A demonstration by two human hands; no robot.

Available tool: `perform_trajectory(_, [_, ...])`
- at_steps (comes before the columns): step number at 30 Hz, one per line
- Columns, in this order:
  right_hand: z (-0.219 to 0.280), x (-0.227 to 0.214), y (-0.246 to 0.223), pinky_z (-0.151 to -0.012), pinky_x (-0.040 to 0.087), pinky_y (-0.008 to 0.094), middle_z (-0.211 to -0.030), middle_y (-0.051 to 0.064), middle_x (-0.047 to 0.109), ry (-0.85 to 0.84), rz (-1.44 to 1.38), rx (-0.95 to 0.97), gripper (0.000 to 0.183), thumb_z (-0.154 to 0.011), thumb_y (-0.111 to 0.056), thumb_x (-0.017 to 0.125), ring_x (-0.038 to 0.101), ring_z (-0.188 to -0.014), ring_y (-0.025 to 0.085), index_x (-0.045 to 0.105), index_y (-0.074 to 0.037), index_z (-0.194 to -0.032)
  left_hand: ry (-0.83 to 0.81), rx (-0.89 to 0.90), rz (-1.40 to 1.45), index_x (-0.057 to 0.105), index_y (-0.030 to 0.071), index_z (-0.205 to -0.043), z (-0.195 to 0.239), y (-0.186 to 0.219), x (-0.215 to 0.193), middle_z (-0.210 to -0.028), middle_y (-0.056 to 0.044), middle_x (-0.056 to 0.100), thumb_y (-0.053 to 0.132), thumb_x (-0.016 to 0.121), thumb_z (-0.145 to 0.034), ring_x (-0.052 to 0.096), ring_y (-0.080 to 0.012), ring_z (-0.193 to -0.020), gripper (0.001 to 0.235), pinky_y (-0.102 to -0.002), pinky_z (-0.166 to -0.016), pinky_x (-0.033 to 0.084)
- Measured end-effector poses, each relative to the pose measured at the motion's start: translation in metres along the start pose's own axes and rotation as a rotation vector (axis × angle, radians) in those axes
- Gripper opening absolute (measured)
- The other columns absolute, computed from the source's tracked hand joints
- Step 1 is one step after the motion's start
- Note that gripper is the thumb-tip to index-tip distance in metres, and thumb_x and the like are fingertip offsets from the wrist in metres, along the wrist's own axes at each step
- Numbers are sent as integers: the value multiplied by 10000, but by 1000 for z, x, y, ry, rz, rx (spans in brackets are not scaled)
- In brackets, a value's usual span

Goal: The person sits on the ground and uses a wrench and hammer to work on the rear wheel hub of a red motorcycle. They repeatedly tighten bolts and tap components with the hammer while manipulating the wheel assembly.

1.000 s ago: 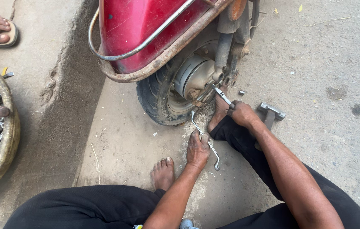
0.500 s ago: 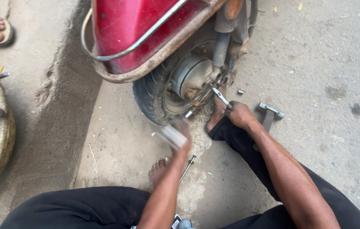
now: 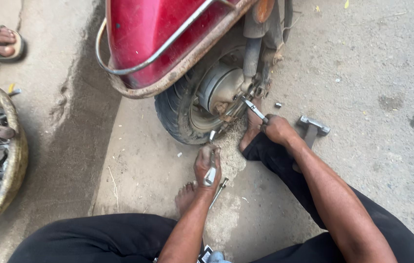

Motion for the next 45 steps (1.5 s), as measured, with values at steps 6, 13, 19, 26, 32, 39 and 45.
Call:
perform_trajectory(6, [0, -3, -4, -943, 522, 473, -1090, 216, 732, 22, 21, -21, 374, -942, -327, 668, 690, -1050, 377, 666, -35, -1175, -84, 174, -254, 557, 133, -1151, 4, -2, 6, -926, -102, 615, 180, 629, -966, 655, -274, -846, 203, -423, -768, 578])
perform_trajectory(13, [3, -4, -11, -967, 524, 472, -1120, 196, 739, -12, 2, 42, 381, -960, -342, 653, 701, -1071, 344, 661, -52, -1207, -285, 149, -234, 593, 194, -1216, 22, -9, 19, -1040, -135, 598, 89, 665, -982, 652, -290, -878, 267, -394, -756, 572])
perform_trajectory(19, [6, -4, -8, -975, 525, 469, -1128, 200, 733, -4, 7, 30, 389, -957, -322, 663, 692, -1085, 349, 657, -53, -1238, -209, 188, -201, 607, 203, -1180, 31, 6, 10, -1074, -145, 606, 74, 707, -877, 654, -336, -954, 344, -461, -788, 552])
perform_trajectory(26, [2, 0, -2, -970, 534, 457, -1123, 188, 737, -9, -26, 82, 385, -947, -316, 659, 709, -1075, 338, 656, -71, -1244, -372, 98, -238, 647, 190, -1152, 22, 19, 29, -1107, -160, 556, 94, 656, -958, 610, -329, -995, 217, -439, -789, 561])
perform_trajectory(32, [-4, 2, 0, -978, 522, 465, -1134, 202, 734, 29, 24, 5, 402, -944, -350, 676, 689, -1093, 366, 674, -48, -1209, -464, 148, -358, 666, 165, -1245, 26, 24, 62, -1055, -187, 506, 111, 609, -957, 566, -353, -1030, 299, -465, -923, 515])
perform_trajectory(39, [-10, 8, 4, -971, 521, 461, -1122, 199, 736, 45, 6, -9, 410, -927, -338, 681, 695, -1081, 363, 662, -57, -1225, -415, 206, -347, 675, 149, -1186, 18, 12, 58, -1087, -203, 520, 169, 638, -960, 571, -388, -1063, 229, -492, -922, 498])
perform_trajectory(45, [-12, 8, 9, -944, 532, 468, -1090, 223, 742, 52, -2, -29, 384, -927, -318, 684, 704, -1046, 386, 681, -33, -1184, -431, 185, -435, 625, 125, -1003, 11, 35, 53, -1037, -218, 501, 188, 695, -873, 561, -424, -1066, 161, -519, -925, 497])
Point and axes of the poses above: each hand's wrist, its own z-axis away from the middle knuckle, its own x-axis out of the palm, y = z × x, the point moved 2 cm from there along -z, towards the middle knuckle
